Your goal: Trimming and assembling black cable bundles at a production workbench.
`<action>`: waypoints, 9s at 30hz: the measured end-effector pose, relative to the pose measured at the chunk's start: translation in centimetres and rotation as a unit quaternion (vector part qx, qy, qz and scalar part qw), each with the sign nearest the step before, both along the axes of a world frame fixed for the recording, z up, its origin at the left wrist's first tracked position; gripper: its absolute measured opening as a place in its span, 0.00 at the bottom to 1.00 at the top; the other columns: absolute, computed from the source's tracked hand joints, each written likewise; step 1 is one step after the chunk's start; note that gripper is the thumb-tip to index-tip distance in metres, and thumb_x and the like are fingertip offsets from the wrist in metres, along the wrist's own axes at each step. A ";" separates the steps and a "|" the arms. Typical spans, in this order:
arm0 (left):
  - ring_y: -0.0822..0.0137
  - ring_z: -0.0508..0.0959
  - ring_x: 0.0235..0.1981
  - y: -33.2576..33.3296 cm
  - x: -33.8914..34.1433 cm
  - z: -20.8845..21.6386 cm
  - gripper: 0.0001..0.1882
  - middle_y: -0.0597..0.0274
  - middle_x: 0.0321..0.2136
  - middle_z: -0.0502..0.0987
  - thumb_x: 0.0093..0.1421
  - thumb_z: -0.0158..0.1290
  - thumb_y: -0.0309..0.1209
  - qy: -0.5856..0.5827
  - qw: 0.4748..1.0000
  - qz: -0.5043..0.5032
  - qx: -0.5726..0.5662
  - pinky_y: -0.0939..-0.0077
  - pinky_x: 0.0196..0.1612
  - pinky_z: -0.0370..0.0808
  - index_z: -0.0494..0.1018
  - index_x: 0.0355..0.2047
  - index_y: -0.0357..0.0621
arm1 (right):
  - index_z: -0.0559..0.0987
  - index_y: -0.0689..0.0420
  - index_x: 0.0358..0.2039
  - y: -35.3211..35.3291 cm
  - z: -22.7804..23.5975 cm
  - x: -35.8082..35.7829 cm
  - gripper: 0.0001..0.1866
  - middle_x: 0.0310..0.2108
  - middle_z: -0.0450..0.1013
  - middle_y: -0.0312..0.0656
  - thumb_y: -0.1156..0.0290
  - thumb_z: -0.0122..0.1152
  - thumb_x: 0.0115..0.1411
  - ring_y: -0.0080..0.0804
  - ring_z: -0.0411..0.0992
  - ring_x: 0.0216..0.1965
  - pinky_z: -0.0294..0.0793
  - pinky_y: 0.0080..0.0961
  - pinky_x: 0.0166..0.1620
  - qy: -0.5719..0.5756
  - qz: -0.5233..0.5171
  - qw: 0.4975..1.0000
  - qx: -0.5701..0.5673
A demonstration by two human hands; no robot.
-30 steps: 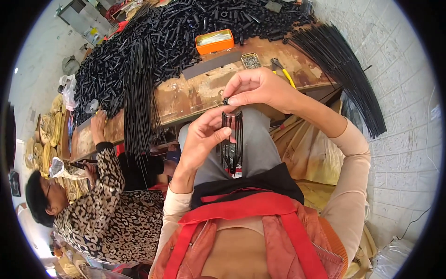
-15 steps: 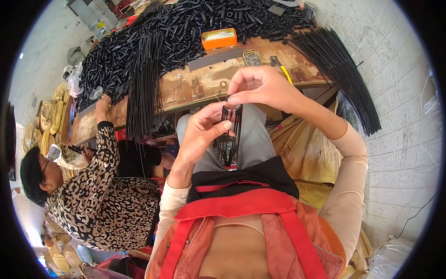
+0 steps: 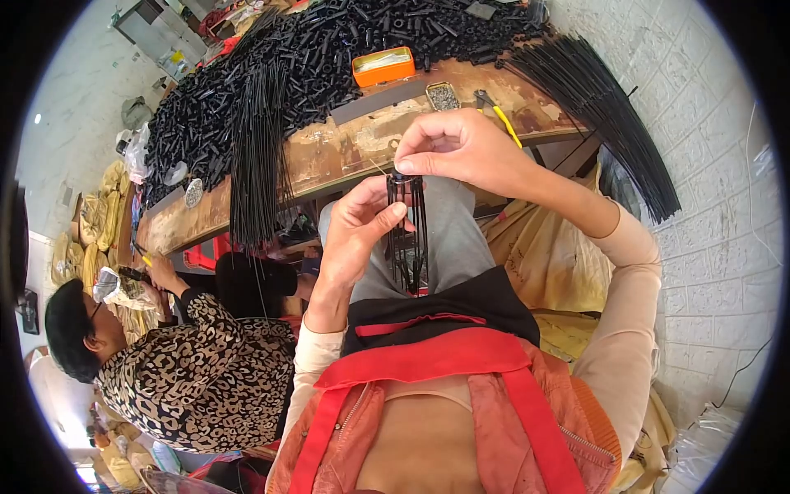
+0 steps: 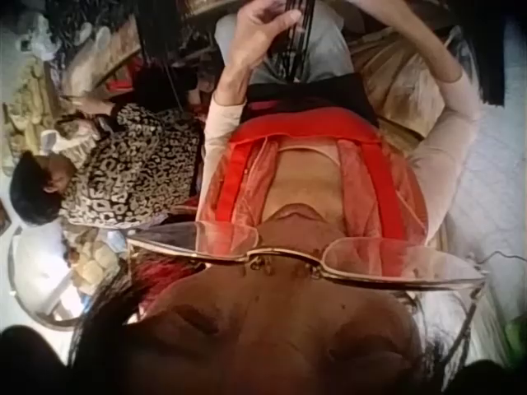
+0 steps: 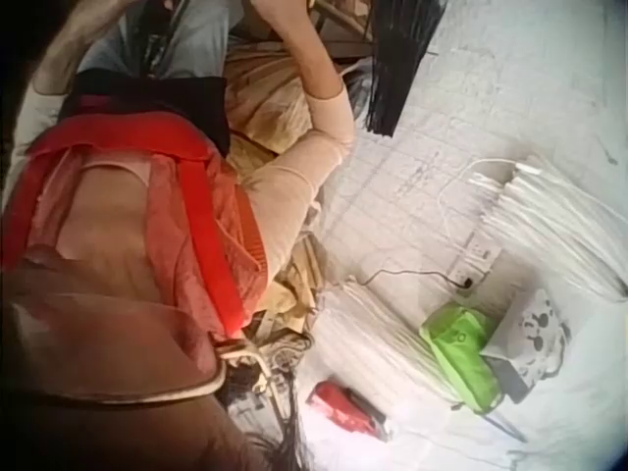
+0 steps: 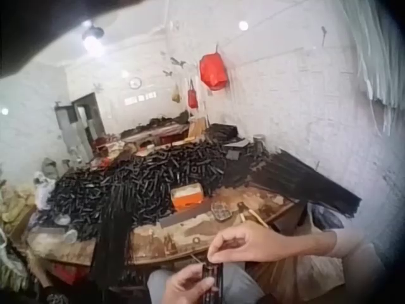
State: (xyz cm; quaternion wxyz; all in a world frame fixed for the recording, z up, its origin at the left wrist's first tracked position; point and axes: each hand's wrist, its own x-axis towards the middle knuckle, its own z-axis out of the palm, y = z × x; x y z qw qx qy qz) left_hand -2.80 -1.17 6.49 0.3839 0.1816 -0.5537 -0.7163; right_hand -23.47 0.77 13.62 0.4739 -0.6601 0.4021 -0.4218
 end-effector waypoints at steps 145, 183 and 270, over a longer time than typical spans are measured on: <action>0.75 0.71 0.43 1.6 2.9 -2.0 0.27 0.60 0.52 0.74 0.58 0.59 0.29 -0.133 0.972 0.055 -0.183 0.81 0.45 0.69 0.67 0.58 0.39 | 0.74 0.58 0.47 3.2 -4.9 -1.0 0.22 0.27 0.65 0.38 0.73 0.64 0.50 0.38 0.68 0.28 0.67 0.30 0.31 0.460 -0.012 0.795 -0.395; 0.79 0.68 0.40 -0.8 2.4 -2.0 0.21 0.66 0.46 0.73 0.64 0.54 0.35 -0.106 0.994 -0.021 -0.028 0.83 0.44 0.67 0.69 0.55 0.39 | 0.69 0.60 0.45 4.2 -5.5 -1.6 0.23 0.27 0.71 0.45 0.68 0.66 0.51 0.37 0.73 0.24 0.71 0.26 0.26 0.368 -0.123 0.860 -0.332; 0.73 0.65 0.26 -4.2 -0.7 -6.0 0.27 0.64 0.24 0.67 0.68 0.41 0.51 -0.042 0.991 0.123 -0.026 0.79 0.31 0.62 0.69 0.40 0.34 | 0.77 0.60 0.29 -19.4 -13.8 -12.0 0.07 0.27 0.76 0.47 0.72 0.55 0.50 0.47 0.75 0.28 0.73 0.40 0.30 0.507 -0.203 0.805 -0.233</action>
